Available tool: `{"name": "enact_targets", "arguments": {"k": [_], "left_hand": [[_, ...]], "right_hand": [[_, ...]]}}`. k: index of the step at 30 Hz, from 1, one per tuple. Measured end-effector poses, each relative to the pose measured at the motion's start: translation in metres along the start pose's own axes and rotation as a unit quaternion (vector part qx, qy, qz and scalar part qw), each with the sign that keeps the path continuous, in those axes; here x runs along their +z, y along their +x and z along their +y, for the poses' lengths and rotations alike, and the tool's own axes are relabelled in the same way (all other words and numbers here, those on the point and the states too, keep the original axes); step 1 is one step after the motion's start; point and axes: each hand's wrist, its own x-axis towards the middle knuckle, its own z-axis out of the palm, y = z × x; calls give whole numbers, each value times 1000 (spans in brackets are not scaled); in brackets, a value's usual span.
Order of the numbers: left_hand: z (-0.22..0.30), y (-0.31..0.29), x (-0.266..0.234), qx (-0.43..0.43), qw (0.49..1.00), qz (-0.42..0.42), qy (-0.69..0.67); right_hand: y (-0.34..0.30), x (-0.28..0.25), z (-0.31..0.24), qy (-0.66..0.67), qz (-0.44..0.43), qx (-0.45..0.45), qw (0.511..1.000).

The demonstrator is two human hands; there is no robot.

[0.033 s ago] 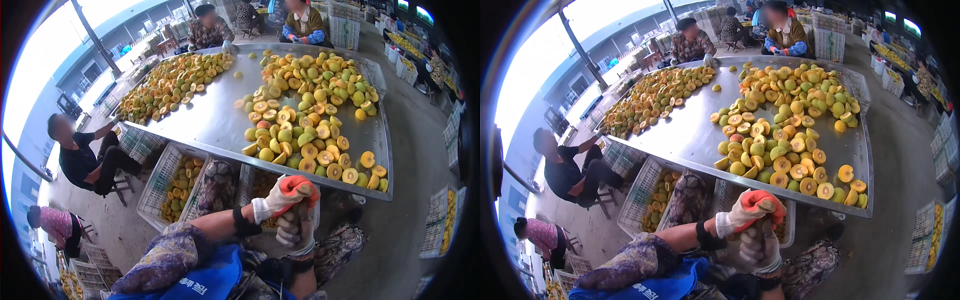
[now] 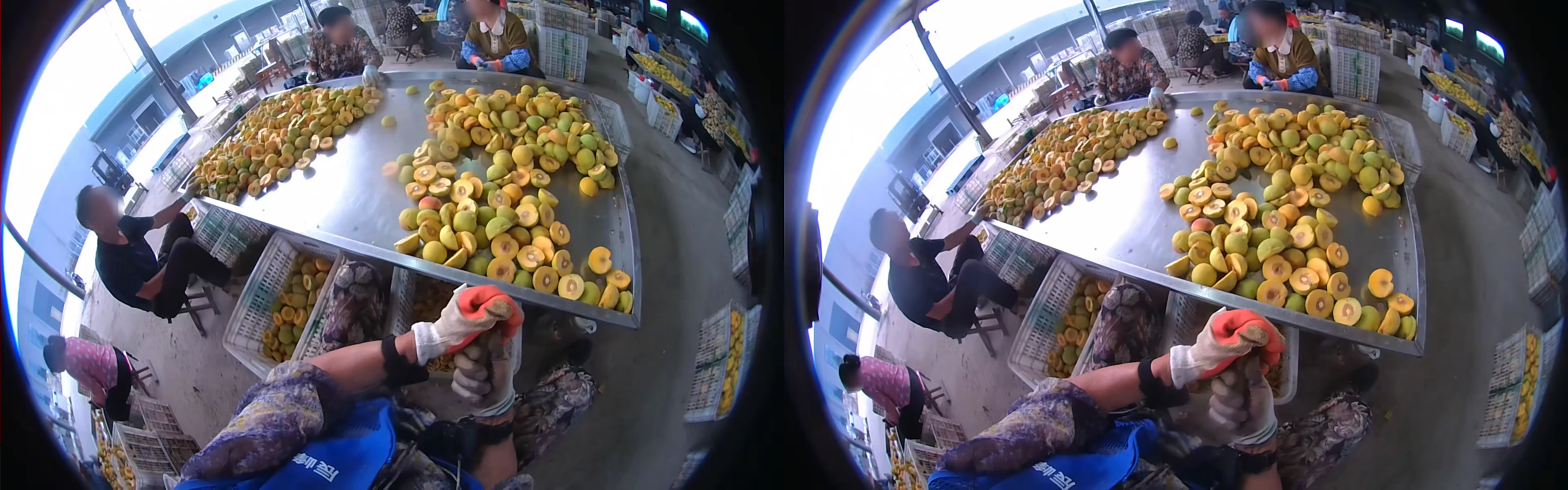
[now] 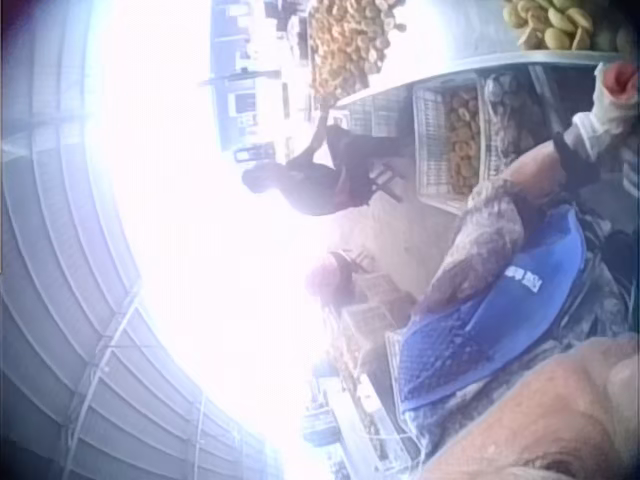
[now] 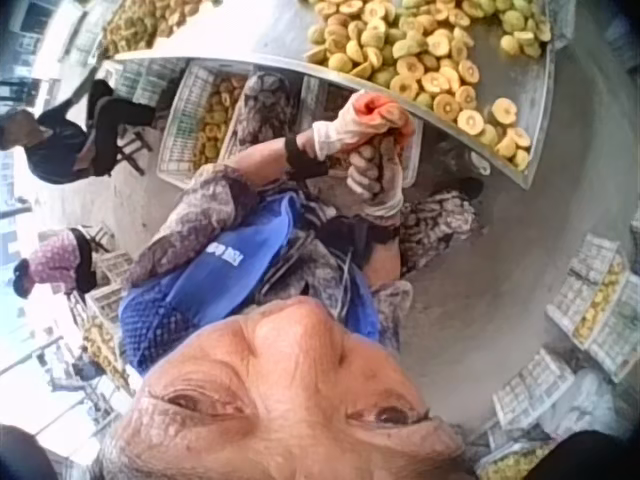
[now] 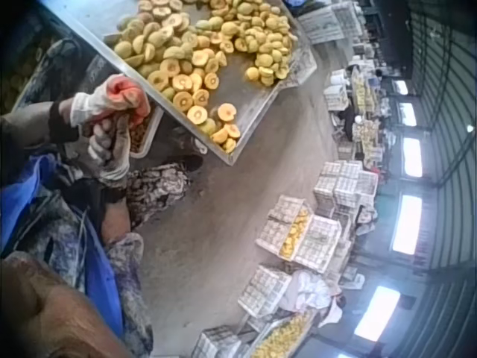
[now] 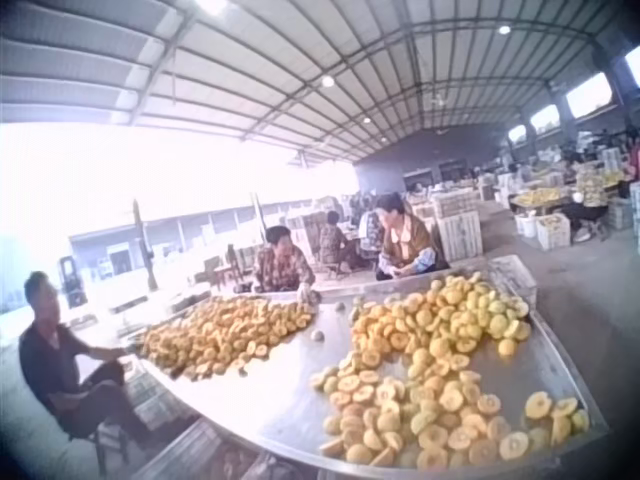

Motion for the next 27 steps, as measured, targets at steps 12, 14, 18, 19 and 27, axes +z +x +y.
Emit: {"name": "enact_targets", "arguments": {"k": [12,14,18,19,27], "left_hand": [[1,16,10,-90,993,38,-73],[1,17,13,-98,990,62,-82],[2,18,10,-9,998,-35,46],[2,20,5,-9,998,-36,44],[5,25,4,-18,988,-57,140]], "right_hand": [[-1,-2,-8,22,-62,-21,998],[-3,2,-8,28,-58,-32,997],[-1,-2,-1,70,-81,-72,992],[1,-2,2,68,-81,-73,992],[-5,-1,-2,-20,69,-99,992]]}}
